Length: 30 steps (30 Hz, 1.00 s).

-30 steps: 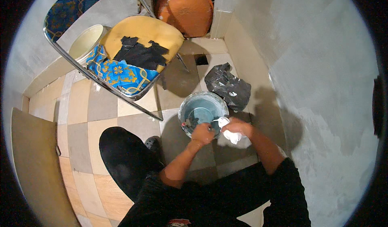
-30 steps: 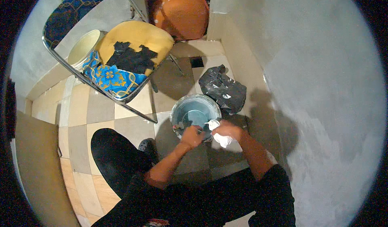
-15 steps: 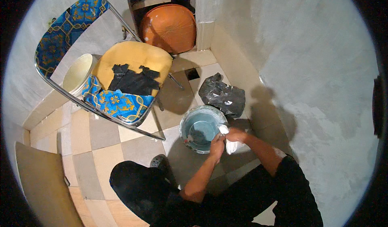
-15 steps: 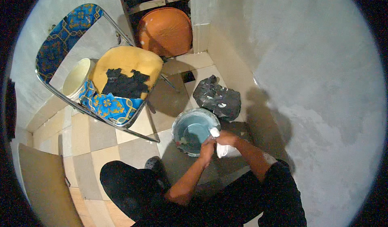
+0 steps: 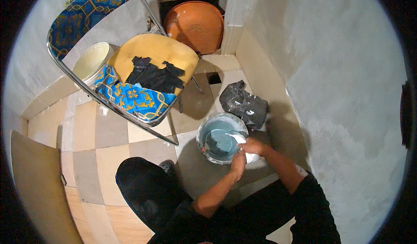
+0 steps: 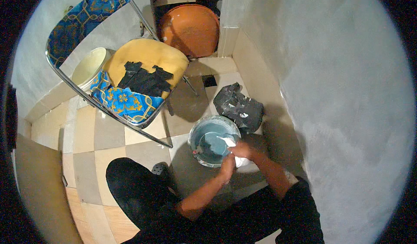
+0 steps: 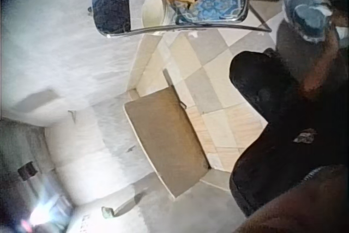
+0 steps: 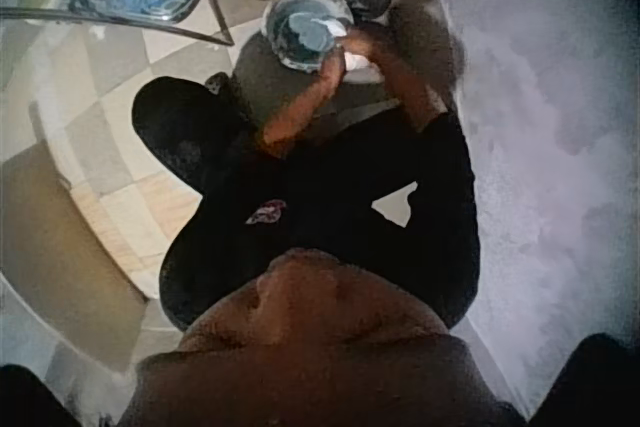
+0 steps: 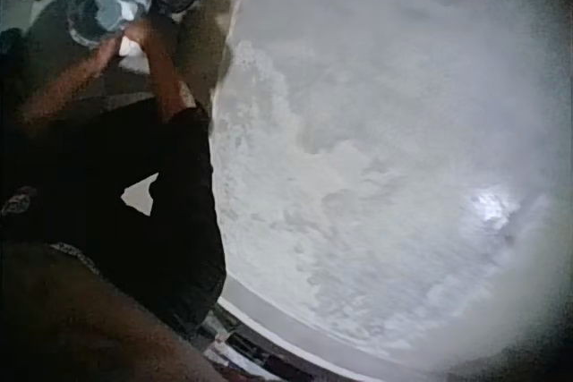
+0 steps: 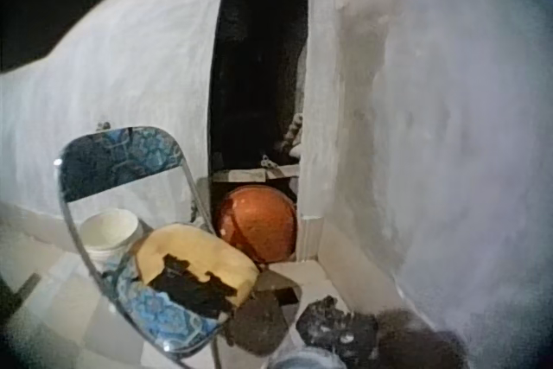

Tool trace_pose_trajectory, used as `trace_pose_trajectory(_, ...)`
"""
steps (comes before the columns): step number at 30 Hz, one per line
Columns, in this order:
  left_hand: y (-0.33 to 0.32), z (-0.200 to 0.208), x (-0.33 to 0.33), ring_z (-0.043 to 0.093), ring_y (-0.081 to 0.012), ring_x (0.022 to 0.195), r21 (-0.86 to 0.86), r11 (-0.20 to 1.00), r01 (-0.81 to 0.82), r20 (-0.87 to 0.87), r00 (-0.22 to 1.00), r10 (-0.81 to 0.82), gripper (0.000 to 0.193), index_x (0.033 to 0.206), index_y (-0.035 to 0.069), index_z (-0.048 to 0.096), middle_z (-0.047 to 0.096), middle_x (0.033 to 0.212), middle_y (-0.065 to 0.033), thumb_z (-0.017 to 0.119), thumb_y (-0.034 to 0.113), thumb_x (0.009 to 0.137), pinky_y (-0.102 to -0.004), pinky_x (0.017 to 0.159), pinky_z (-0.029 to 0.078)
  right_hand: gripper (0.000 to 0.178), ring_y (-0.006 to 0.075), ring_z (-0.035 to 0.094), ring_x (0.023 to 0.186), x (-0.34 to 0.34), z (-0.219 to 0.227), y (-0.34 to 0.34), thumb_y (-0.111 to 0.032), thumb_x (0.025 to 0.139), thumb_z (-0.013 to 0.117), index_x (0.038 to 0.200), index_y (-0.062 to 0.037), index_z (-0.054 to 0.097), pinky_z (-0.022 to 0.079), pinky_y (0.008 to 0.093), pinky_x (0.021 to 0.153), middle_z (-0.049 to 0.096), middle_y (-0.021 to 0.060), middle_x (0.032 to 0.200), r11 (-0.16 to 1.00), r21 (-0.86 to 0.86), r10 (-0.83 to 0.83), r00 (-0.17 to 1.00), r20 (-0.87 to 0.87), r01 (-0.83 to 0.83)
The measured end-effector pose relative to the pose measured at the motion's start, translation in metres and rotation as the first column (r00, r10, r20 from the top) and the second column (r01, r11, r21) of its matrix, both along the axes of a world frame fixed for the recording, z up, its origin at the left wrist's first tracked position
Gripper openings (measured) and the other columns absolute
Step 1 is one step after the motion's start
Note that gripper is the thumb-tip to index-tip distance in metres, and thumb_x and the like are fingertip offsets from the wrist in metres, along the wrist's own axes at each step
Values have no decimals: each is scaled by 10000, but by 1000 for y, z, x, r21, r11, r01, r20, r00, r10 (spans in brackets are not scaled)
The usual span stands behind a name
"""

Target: The person mixes white paint in a bucket using a wooden stick, occasionally wiping the stick with a cloth and scooping paint from a plastic bag into the bucket.

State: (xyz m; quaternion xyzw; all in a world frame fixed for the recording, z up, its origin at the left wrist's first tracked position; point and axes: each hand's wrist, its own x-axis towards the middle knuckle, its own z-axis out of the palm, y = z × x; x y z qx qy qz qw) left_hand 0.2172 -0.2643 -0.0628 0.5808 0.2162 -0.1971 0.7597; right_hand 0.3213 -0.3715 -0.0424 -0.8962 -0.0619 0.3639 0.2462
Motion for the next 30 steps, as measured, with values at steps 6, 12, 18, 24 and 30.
trace_pose_trajectory(6, -30, -6, -8, 551, -401, 1063, 248, 956, -157, 66, 987, 145, 476, 1135, -28, 593, 598, 1139, -257, 340, 350, 994, -447, 931, 400, 501, 286, 660, 799, -8, 11, 3, -430, 874, 642, 987, 56, 691, 497, 423, 748, 695, 213, 887, 993, 80, -90, 996, -30, 92)
trace_pose_trajectory(12, -35, 24, -6, 520, -337, 1142, -88, 984, -156, -76, 986, 150, 486, 1217, -23, 560, 575, 1225, -211, 357, 355, 990, -419, 973, 377, 349, 281, 640, 839, 4, 9, -12, -345, 902, 618, 1078, -55, 702, 477, 406, 753, 677, 220, 924, 998, 50, -22, 995, -97, 26)
trace_pose_trajectory(18, -30, 11, 0, 459, -246, 1226, -326, 898, -297, -24, 952, 306, 530, 1351, -31, 434, 507, 1330, -142, 383, 348, 984, -348, 1041, 336, 278, 318, 653, 835, 14, -24, -22, -311, 872, 643, 1064, -122, 709, 485, 414, 752, 675, 241, 920, 943, -12, 328, 918, 222, -334)
trace_pose_trajectory(24, -40, 29, 0, 435, -386, 1289, -136, 965, -224, 69, 970, 235, 600, 1407, -88, 348, 462, 1378, -279, 401, 345, 995, -407, 1068, 323, 509, 322, 672, 909, 16, -33, -27, -341, 821, 729, 1102, 73, 635, 513, 416, 801, 672, 261, 1021, 952, 253, -164, 985, -47, 170)
trace_pose_trajectory(30, -49, 11, -13, 543, -452, 1126, 300, 933, -197, 133, 977, 164, 498, 1258, -106, 448, 555, 1194, -335, 376, 325, 1019, -464, 944, 408, 317, 160, 582, 790, 4, -16, -7, -266, 865, 706, 1041, -8, 650, 484, 342, 725, 666, 75, 892, 966, 259, -4, 1000, 3, 3)
